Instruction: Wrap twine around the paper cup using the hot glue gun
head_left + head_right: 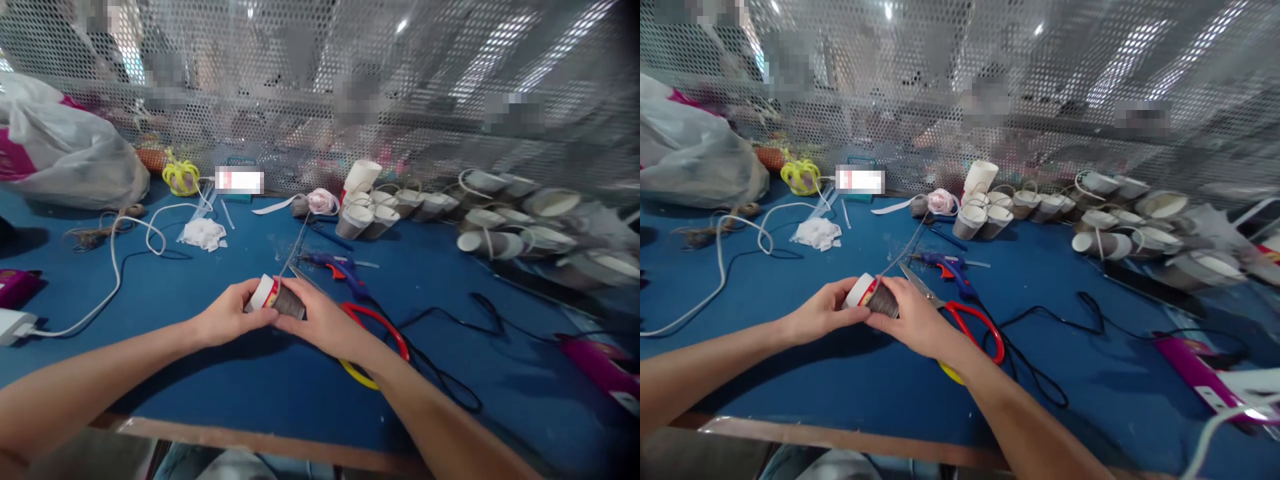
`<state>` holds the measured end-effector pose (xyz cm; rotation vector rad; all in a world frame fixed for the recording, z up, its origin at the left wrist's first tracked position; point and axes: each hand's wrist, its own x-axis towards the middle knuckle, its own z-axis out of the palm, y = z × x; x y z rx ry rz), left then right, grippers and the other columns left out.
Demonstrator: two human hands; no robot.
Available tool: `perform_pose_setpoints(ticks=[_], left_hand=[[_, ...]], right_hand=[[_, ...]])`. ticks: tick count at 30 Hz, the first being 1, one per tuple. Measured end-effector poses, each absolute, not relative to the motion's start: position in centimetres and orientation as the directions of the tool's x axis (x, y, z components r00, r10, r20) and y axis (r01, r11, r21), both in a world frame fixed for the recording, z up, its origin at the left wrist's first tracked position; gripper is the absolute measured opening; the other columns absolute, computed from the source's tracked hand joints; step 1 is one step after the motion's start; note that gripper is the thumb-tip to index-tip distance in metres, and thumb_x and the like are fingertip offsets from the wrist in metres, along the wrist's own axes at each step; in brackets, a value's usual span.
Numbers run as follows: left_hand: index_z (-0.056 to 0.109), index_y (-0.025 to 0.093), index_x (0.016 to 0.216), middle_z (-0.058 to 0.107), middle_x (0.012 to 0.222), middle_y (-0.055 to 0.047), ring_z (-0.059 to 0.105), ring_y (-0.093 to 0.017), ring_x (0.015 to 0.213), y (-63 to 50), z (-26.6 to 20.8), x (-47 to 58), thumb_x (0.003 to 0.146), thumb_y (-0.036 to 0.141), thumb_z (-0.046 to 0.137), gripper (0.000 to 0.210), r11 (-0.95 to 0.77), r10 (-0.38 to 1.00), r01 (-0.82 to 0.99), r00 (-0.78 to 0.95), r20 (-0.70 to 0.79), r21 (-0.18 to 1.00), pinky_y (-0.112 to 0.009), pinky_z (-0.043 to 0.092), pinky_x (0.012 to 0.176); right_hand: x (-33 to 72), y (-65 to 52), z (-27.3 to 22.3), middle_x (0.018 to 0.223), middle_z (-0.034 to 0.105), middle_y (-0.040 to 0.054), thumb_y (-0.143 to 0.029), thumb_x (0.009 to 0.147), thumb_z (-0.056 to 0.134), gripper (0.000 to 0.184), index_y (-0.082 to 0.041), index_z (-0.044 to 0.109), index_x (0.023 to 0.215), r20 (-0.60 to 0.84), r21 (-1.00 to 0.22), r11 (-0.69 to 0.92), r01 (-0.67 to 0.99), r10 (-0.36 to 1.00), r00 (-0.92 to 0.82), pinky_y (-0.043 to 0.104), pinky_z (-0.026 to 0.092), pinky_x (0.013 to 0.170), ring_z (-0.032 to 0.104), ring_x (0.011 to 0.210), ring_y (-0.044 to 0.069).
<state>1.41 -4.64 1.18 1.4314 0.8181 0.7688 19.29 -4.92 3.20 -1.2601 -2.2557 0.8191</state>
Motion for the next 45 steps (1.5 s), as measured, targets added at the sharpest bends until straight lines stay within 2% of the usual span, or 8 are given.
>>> perform_pose_setpoints(ticks=[7, 16, 22, 26, 29, 34, 39, 45], left_hand=[[0.05, 0.011, 0.084, 0.049, 0.068, 0.002, 0.042, -0.008, 0.059, -5.3, 1.2, 1.4, 0.069, 0.023, 0.056, 0.021, -0.073, 0.831, 0.161, 0.556, -0.03, 0.984, -0.02, 0.036, 0.057], [0.054, 0.009, 0.068, 0.044, 0.056, 0.003, 0.037, -0.007, 0.053, -5.1, 1.1, 2.2, 0.077, 0.035, 0.045, 0.029, -0.064, 0.873, 0.148, 0.488, -0.017, 0.987, -0.02, 0.033, 0.052], [0.06, 0.009, 0.076, 0.054, 0.062, -0.001, 0.043, -0.009, 0.057, -5.0, 1.8, 1.7, 0.076, 0.039, 0.046, 0.033, -0.006, 0.926, 0.135, 0.374, -0.046, 0.991, -0.02, 0.036, 0.055], [0.061, 0.009, 0.076, 0.055, 0.061, -0.001, 0.043, -0.008, 0.055, -4.9, 2.2, 1.1, 0.077, 0.04, 0.046, 0.034, -0.007, 0.941, 0.179, 0.334, -0.054, 0.984, -0.02, 0.036, 0.054], [0.061, 0.009, 0.078, 0.054, 0.059, -0.001, 0.043, -0.009, 0.053, -4.8, 2.2, 0.8, 0.077, 0.04, 0.045, 0.036, -0.063, 0.943, 0.244, 0.333, -0.023, 0.968, -0.021, 0.036, 0.053], [0.061, 0.009, 0.077, 0.051, 0.057, 0.001, 0.04, -0.008, 0.053, -4.8, 2.0, 0.5, 0.079, 0.038, 0.042, 0.035, -0.182, 0.931, 0.324, 0.36, 0.057, 0.928, -0.02, 0.034, 0.051], [0.061, 0.009, 0.076, 0.051, 0.056, 0.001, 0.039, -0.008, 0.052, -4.8, 1.8, 0.4, 0.079, 0.037, 0.041, 0.035, -0.191, 0.932, 0.339, 0.358, 0.062, 0.921, -0.02, 0.033, 0.049], [0.061, 0.008, 0.077, 0.051, 0.058, 0.0, 0.039, -0.008, 0.052, -4.5, 1.9, 0.4, 0.079, 0.04, 0.04, 0.038, -0.12, 0.943, 0.33, 0.334, 0.004, 0.936, -0.02, 0.033, 0.051]], right_hand=[[19.2, -4.7, 3.4, 0.126, 0.044, 0.0073, -0.037, 0.084, 0.038, 0.041, -0.017, 0.042, 0.119, 0.014, -0.884, 0.239, 0.402, 0.873, -0.488, 0.032, 0.035, 0.093, 0.044, 0.112, 0.016], [18.3, -4.3, 4.1, 0.105, 0.059, 0.0063, -0.035, 0.086, 0.033, 0.031, -0.017, 0.058, 0.093, 0.14, -0.768, 0.378, 0.517, 0.887, -0.44, 0.031, 0.037, 0.088, 0.052, 0.1, 0.016], [20.5, -4.3, 6.1, 0.053, 0.057, 0.002, -0.044, 0.081, 0.038, 0.035, -0.016, 0.052, 0.063, 0.063, -0.717, 0.129, 0.685, 0.991, -0.12, 0.024, 0.042, 0.047, 0.052, 0.045, 0.011], [23.3, -3.7, 7.9, 0.055, 0.056, -0.0004, -0.034, 0.079, 0.043, 0.019, -0.017, 0.05, 0.074, 0.235, -0.705, 0.128, 0.698, 0.97, 0.059, 0.021, 0.038, 0.042, 0.047, 0.039, 0.008], [25.4, -2.5, 8.1, 0.075, 0.062, 0.0062, -0.022, 0.076, 0.043, 0.018, -0.016, 0.054, 0.088, 0.313, -0.501, 0.031, 0.865, 0.938, 0.148, 0.025, 0.042, 0.056, 0.056, 0.06, 0.014], [27.0, -0.2, 5.3, 0.065, 0.063, 0.0102, -0.031, 0.067, 0.054, 0.017, -0.016, 0.059, 0.059, 0.009, -0.189, -0.108, 0.976, 0.994, 0.112, 0.03, 0.04, 0.058, 0.059, 0.067, 0.023], [26.7, 0.7, 2.8, 0.067, 0.064, 0.0113, -0.02, 0.061, 0.058, 0.006, -0.015, 0.059, 0.064, -0.044, -0.26, -0.128, 0.957, 0.992, 0.121, 0.028, 0.04, 0.059, 0.06, 0.069, 0.022], [25.7, -1.3, 4.4, 0.084, 0.063, 0.009, -0.024, 0.074, 0.048, 0.035, -0.011, 0.044, 0.106, 0.03, -0.521, -0.105, 0.847, 0.989, 0.142, 0.025, 0.045, 0.059, 0.06, 0.068, 0.015]])
